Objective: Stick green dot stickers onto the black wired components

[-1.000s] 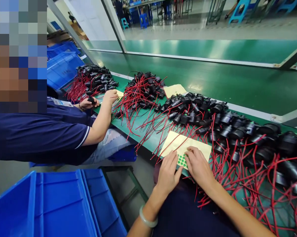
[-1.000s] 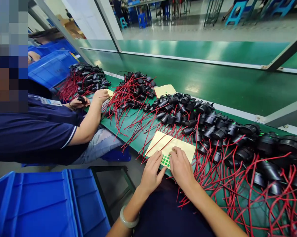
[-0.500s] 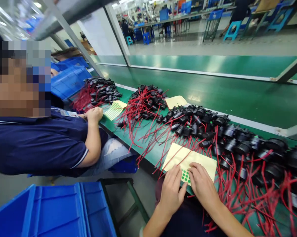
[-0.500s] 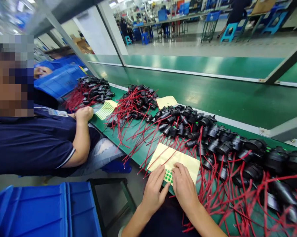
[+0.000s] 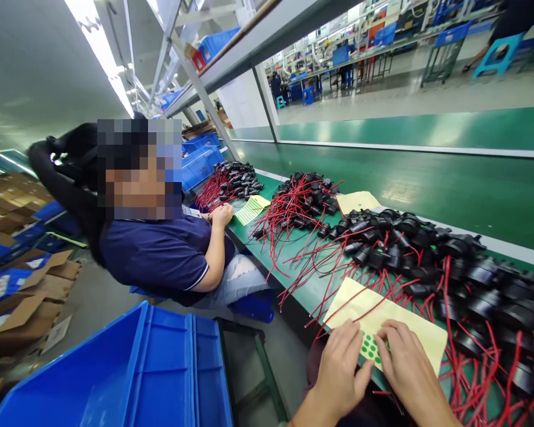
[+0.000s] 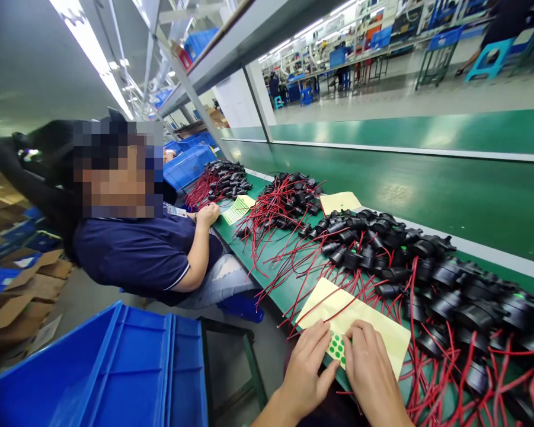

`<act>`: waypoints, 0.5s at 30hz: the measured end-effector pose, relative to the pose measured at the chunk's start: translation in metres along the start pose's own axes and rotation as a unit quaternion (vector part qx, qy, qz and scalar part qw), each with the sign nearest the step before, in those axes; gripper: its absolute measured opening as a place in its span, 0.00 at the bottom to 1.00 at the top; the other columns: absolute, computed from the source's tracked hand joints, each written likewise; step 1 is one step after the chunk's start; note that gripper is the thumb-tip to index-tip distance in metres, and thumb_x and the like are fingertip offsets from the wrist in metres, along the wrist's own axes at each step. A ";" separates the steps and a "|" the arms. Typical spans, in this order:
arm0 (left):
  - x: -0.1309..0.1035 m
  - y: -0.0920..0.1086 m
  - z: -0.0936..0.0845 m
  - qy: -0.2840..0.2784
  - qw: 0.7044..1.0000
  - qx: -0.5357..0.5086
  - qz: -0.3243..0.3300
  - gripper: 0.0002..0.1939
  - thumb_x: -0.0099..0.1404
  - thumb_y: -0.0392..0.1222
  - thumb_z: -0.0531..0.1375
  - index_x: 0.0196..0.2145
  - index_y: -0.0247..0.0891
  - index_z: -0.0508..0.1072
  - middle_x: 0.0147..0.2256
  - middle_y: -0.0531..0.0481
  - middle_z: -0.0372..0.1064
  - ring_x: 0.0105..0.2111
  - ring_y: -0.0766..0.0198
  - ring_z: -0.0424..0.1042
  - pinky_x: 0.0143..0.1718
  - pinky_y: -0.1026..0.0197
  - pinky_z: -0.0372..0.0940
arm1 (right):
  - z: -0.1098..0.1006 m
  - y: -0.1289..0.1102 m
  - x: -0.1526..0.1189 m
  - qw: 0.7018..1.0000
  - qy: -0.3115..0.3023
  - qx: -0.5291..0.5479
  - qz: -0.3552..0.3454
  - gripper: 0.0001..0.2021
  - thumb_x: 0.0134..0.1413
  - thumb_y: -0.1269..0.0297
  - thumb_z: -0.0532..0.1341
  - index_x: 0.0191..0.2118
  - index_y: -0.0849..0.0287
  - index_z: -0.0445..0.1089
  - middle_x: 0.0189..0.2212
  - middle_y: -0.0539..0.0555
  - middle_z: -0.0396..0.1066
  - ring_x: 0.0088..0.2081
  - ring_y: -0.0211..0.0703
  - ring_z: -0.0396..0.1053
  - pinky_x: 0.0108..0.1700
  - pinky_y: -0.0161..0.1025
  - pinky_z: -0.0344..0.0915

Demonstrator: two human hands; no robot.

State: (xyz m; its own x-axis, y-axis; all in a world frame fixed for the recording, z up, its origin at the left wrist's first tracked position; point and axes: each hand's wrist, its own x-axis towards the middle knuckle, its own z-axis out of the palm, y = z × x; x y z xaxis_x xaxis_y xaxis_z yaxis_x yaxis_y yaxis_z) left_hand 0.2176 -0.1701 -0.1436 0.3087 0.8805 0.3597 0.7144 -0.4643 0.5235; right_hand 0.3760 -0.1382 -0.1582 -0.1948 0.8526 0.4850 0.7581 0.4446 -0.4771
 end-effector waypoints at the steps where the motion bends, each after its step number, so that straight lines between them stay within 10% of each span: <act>1: -0.001 0.000 0.001 -0.001 1.000 0.001 0.001 0.24 0.66 0.41 0.56 0.58 0.33 0.65 0.57 0.37 0.66 0.58 0.49 0.66 0.56 0.46 0.68 | 0.001 -0.001 0.000 1.000 -0.001 0.003 0.007 0.12 0.67 0.61 0.45 0.33 0.56 0.59 0.34 0.56 0.62 0.33 0.47 0.63 0.34 0.46 0.65; 9: 0.012 -0.002 -0.020 0.074 0.996 -0.040 0.026 0.24 0.64 0.39 0.58 0.58 0.37 0.64 0.54 0.38 0.70 0.54 0.51 0.70 0.51 0.47 0.72 | -0.003 0.001 0.002 0.998 -0.021 0.043 0.049 0.08 0.66 0.64 0.48 0.33 0.54 0.58 0.31 0.53 0.63 0.30 0.43 0.66 0.32 0.40 0.67; 15: 0.109 -0.047 -0.078 0.164 0.985 0.046 -0.016 0.10 0.66 0.38 0.57 0.44 0.37 0.73 0.45 0.41 0.75 0.48 0.54 0.73 0.51 0.47 0.69 | -0.015 0.006 0.000 0.992 -0.036 0.084 0.081 0.07 0.66 0.64 0.48 0.35 0.53 0.59 0.35 0.53 0.65 0.32 0.40 0.70 0.33 0.35 0.69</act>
State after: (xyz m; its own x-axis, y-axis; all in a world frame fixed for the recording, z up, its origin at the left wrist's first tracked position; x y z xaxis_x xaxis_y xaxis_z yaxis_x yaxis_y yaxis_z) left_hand 0.1688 -0.0594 -0.0687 0.0753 0.8096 0.5821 0.7790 -0.4122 0.4725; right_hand 0.3901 -0.1401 -0.1498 -0.1282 0.9314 0.3407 0.6694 0.3347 -0.6632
